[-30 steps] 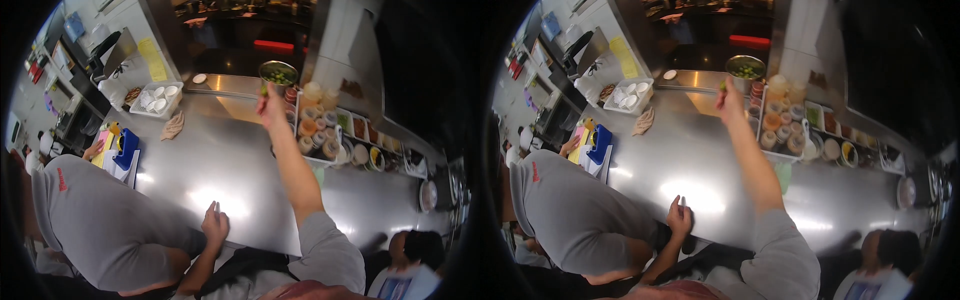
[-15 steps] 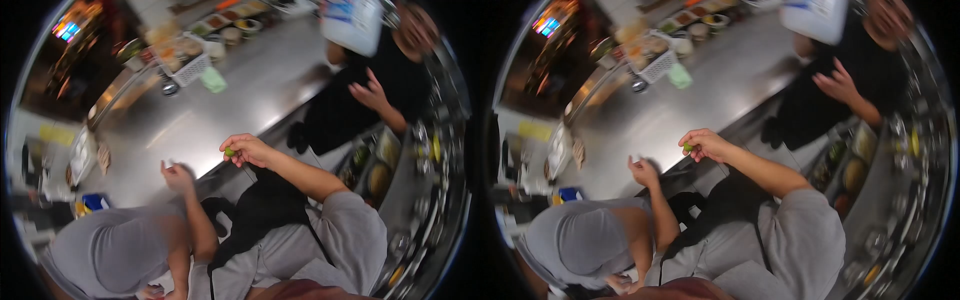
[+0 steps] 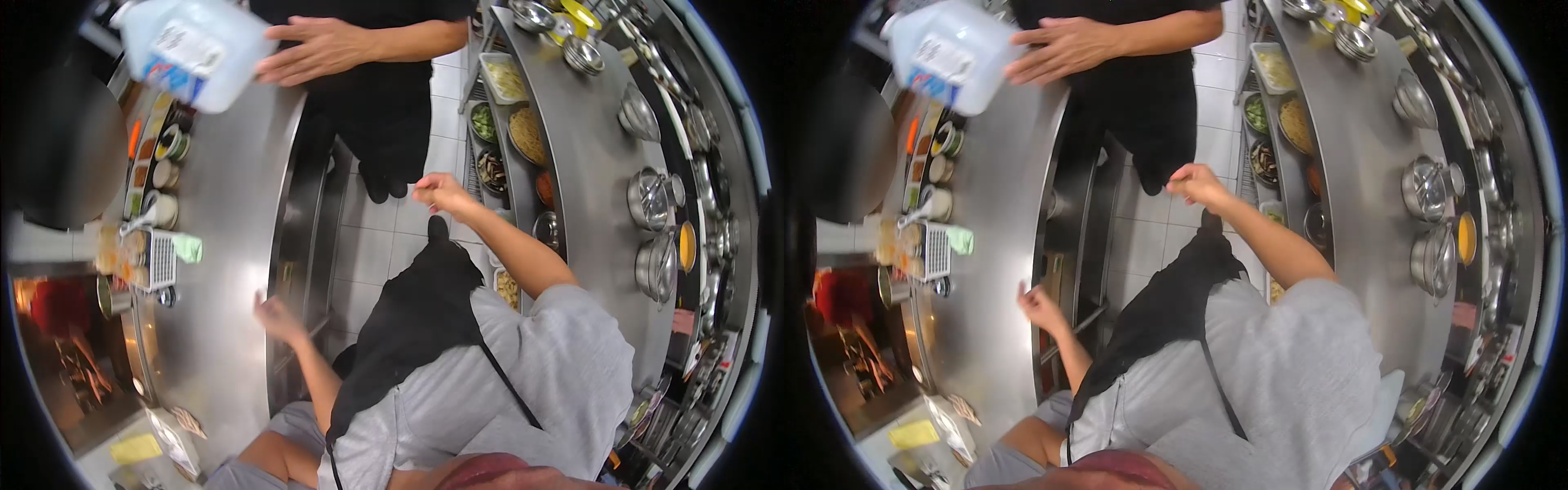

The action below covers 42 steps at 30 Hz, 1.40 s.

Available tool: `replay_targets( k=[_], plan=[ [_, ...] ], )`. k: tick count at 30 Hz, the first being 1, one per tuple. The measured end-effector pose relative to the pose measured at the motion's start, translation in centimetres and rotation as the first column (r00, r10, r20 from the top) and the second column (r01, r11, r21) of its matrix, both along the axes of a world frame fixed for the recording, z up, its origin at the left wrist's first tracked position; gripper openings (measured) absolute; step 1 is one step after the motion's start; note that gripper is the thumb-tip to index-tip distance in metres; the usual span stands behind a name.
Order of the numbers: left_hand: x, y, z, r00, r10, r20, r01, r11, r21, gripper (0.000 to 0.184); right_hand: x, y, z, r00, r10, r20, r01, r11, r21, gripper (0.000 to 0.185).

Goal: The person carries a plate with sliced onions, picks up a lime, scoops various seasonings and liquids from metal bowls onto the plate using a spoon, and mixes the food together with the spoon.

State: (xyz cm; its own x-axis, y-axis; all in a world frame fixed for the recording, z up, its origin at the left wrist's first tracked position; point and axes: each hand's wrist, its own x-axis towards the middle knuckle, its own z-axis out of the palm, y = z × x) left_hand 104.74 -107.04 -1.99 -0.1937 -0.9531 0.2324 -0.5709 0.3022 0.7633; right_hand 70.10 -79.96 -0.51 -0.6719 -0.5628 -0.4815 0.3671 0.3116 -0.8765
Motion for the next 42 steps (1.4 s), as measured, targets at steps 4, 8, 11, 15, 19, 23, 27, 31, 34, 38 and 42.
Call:
replay_targets(
  k=[4,8,11,15,19,23,27,31,34,38,42],
  plan=[
    [-14.1,7.1,-1.3,0.797,-0.585,-0.151,0.603,0.786,0.138,0.036,-9.0,6.8,0.8,0.949,-0.296,-0.108,0.298,0.955,-0.004,0.027],
    [-26.8,13.1,-0.6,0.454,-0.891,-0.030,0.815,0.401,0.418,0.043,-19.6,14.6,0.5,0.652,-0.366,-0.664,0.550,0.831,0.082,0.035],
    [-35.2,15.9,-2.3,0.148,-0.984,0.097,0.838,0.177,0.516,0.047,-26.1,19.1,1.2,0.524,-0.444,-0.727,0.708,0.701,0.082,0.038],
    [-46.0,19.4,-4.4,-0.142,-0.966,0.214,0.838,-0.002,0.546,0.051,-32.2,22.3,-3.1,0.387,-0.484,-0.785,0.685,0.721,-0.107,0.032],
    [-56.2,22.7,-6.1,-0.241,-0.926,0.291,0.850,-0.057,0.524,0.054,-32.3,22.5,-3.5,0.433,-0.519,-0.737,0.705,0.705,-0.082,0.029],
    [-65.5,24.3,-10.1,-0.236,-0.903,0.360,0.861,-0.022,0.509,0.056,-32.5,22.9,-4.3,0.369,-0.558,-0.743,0.702,0.691,-0.170,0.033],
    [-73.5,23.2,-11.1,-0.159,-0.846,0.509,0.822,0.171,0.542,0.051,-32.3,22.7,-3.5,0.358,-0.525,-0.772,0.718,0.684,-0.132,0.034],
    [-80.0,19.7,-11.6,-0.049,-0.791,0.610,0.713,0.400,0.576,0.045,-32.1,22.7,-3.0,0.329,-0.545,-0.771,0.738,0.658,-0.150,0.030],
    [-83.3,16.9,-11.2,0.062,-0.786,0.615,0.619,0.513,0.595,0.042,-32.4,23.6,-5.8,0.344,-0.661,-0.667,0.772,0.604,-0.201,0.021],
    [-84.5,12.6,-10.9,0.242,-0.726,0.643,0.461,0.669,0.583,0.044,-32.6,23.2,-5.8,0.380,-0.653,-0.655,0.799,0.588,-0.122,0.008],
    [-85.0,9.3,-10.7,0.415,-0.652,0.635,0.254,0.753,0.607,0.048,-32.4,23.7,-4.1,0.485,-0.745,-0.458,0.779,0.606,-0.162,0.010]
  ],
)
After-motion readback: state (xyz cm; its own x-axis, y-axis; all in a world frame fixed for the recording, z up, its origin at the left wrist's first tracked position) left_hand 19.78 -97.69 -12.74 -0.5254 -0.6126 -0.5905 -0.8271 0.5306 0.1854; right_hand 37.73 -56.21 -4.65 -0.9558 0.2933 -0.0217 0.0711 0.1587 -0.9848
